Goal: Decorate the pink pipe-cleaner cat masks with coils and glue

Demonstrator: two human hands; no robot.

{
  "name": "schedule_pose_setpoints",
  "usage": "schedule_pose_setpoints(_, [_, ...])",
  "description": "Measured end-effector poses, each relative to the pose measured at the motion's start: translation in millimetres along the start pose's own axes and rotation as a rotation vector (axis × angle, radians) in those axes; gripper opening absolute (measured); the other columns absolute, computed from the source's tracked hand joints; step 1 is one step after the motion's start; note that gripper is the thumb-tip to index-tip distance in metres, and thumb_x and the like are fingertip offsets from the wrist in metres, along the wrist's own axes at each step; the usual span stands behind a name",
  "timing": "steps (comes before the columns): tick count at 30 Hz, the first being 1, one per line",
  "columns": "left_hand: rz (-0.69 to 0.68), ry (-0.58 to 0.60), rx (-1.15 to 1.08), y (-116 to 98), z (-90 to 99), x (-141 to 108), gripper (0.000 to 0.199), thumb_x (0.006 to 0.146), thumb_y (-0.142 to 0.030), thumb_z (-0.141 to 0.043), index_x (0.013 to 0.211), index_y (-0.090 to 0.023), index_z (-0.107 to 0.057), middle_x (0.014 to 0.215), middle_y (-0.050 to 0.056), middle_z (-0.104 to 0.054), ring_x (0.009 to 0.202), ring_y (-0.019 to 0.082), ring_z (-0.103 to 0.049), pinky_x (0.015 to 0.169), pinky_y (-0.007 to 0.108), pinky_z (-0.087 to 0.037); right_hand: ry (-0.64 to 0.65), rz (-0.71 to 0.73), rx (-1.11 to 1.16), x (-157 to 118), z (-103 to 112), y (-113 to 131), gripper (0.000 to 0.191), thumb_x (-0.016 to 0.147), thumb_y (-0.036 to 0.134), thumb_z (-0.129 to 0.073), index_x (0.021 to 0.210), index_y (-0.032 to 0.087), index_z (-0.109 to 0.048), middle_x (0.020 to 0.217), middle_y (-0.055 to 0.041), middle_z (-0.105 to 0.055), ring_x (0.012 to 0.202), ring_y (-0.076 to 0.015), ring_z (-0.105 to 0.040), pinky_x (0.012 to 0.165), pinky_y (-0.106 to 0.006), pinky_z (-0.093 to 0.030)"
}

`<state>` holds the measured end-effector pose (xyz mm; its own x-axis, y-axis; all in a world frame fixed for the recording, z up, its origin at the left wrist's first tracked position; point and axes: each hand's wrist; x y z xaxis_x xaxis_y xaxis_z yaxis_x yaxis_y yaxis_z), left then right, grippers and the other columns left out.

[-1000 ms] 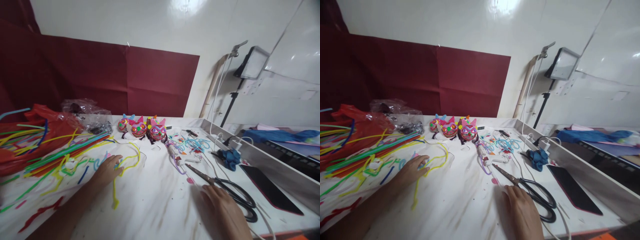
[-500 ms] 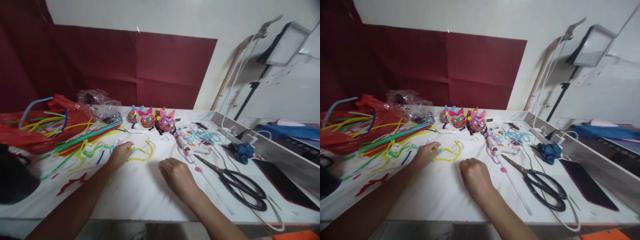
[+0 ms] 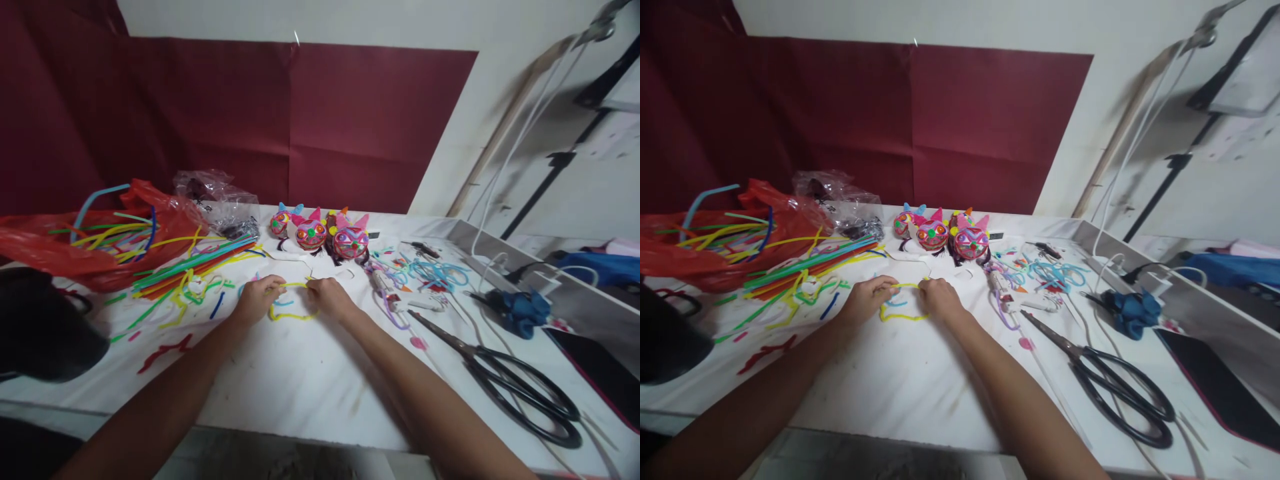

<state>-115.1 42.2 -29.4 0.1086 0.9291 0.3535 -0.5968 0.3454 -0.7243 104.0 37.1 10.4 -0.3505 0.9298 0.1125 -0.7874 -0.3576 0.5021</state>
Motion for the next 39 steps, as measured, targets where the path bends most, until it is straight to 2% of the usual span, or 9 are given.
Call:
schedule_pose_setpoints(5, [-0.009, -0.002, 0.01, 1.4, 3.8, 2.5, 0.028, 0.085, -0.043, -0.062, 0.096, -0.024, -0.079, 0.086, 0.005, -0.088, 0.078, 0.024, -0.078, 0.073, 0.031, -0.061, -0.03, 0.03, 0.259, 2.3, -1.8, -17.2, 0.036, 0.105, 0.015, -0.055, 0.072, 0.016, -0.071, 0.075, -0.0032, -0.078, 0.067, -0.0133, -0.063, 0.075, -0.027, -0.045])
schedule_pose_setpoints(11, [-0.056, -0.012, 0.079, -1.9, 10.3, 4.7, 0.028, 0.087, -0.041, -0.054, 0.087, -0.024, -0.076, 0.081, 0.005, -0.084, 0.08, 0.024, -0.077, 0.08, 0.031, -0.059, -0.09, 0.018, 0.519, 6.0, -9.4, -34.7, 0.033, 0.108, 0.025, -0.051, 0.086, 0.015, -0.074, 0.079, -0.0043, -0.081, 0.061, -0.0126, -0.061, 0.066, -0.025, -0.049])
schedule_pose_setpoints(17, [-0.074, -0.022, 0.144, -4.9, 16.8, 4.2, 0.029, 0.091, -0.042, -0.05, 0.086, -0.024, -0.072, 0.09, 0.008, -0.083, 0.092, 0.027, -0.076, 0.094, 0.037, -0.058, -0.183, -0.013, 0.572, 7.0, -4.6, -48.2, 0.029, 0.109, 0.024, -0.047, 0.106, 0.013, -0.073, 0.08, -0.0061, -0.082, 0.065, -0.0143, -0.063, 0.07, -0.027, -0.052])
schedule_pose_setpoints(21, [-0.061, 0.039, 0.165, -7.5, 20.1, 1.8, 0.03, 0.094, -0.044, -0.05, 0.086, -0.028, -0.074, 0.092, 0.003, -0.083, 0.091, 0.028, -0.074, 0.092, 0.04, -0.059, -0.222, -0.067, 0.491, 5.7, -2.7, -56.4, 0.029, 0.107, 0.019, -0.045, 0.116, 0.014, -0.072, 0.08, -0.0057, -0.082, 0.068, -0.016, -0.065, 0.074, -0.028, -0.053])
schedule_pose_setpoints(24, [-0.068, 0.203, 0.147, -10.1, 20.2, -1.7, 0.034, 0.096, -0.045, -0.048, 0.089, -0.028, -0.077, 0.089, 0.002, -0.081, 0.087, 0.027, -0.074, 0.088, 0.039, -0.059, -0.208, -0.087, 0.353, 3.0, -2.1, -57.6, 0.026, 0.104, 0.014, -0.05, 0.105, 0.016, -0.076, 0.086, -0.0077, -0.082, 0.078, -0.0186, -0.069, 0.08, -0.03, -0.052])
schedule_pose_setpoints(28, [-0.163, 0.301, 0.138, -11.2, 19.4, -5.6, 0.03, 0.092, -0.043, -0.053, 0.085, -0.026, -0.077, 0.085, 0.004, -0.08, 0.082, 0.026, -0.074, 0.082, 0.036, -0.059, -0.156, -0.103, 0.13, 0.8, -3.3, -47.7, 0.019, 0.096, 0.009, -0.061, 0.092, 0.017, -0.078, 0.099, -0.0125, -0.083, 0.093, -0.024, -0.074, 0.085, -0.033, -0.05])
schedule_pose_setpoints(33, [-0.261, 0.462, 0.143, -2.1, 20.3, -6.8, 0.031, 0.096, -0.044, -0.055, 0.084, -0.027, -0.078, 0.088, 0.007, -0.079, 0.086, 0.025, -0.074, 0.084, 0.034, -0.057, -0.089, -0.103, -0.082, 3.9, -9.8, -32.0, 0.01, 0.1, 0.023, -0.071, 0.103, 0.016, -0.078, 0.119, -0.0168, -0.08, 0.105, -0.0264, -0.075, 0.091, -0.034, -0.052])
schedule_pose_setpoints(35, [-0.247, 0.503, 0.157, 3.9, 20.9, -6.2, 0.03, 0.092, -0.051, -0.064, 0.09, -0.025, -0.079, 0.092, 0.007, -0.077, 0.088, 0.025, -0.073, 0.083, 0.033, -0.055, -0.058, -0.11, -0.139, 5.4, -12.2, -29.5, 0.012, 0.1, 0.016, -0.067, 0.105, 0.016, -0.077, 0.121, -0.0164, -0.08, 0.108, -0.0259, -0.075, 0.094, -0.034, -0.052])
schedule_pose_setpoints(39, [-0.213, 0.567, 0.161, 12.0, 22.8, -4.3, 0.048, 0.071, -0.065, -0.084, 0.097, -0.025, -0.079, 0.096, 0.004, -0.073, 0.084, 0.024, -0.07, 0.072, 0.029, -0.051, -0.04, -0.145, -0.209, 6.0, -14.8, -29.3, 0.03, 0.105, 0.007, -0.047, 0.115, 0.014, -0.075, 0.125, -0.0193, -0.079, 0.115, -0.0269, -0.075, 0.098, -0.036, -0.052])
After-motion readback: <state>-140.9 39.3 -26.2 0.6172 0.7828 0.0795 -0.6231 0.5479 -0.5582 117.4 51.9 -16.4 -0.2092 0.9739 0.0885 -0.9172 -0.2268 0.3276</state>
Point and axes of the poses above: each hand's wrist, its own x-axis towards the middle knuckle, its own z-axis out of the back of the hand, y = z × x
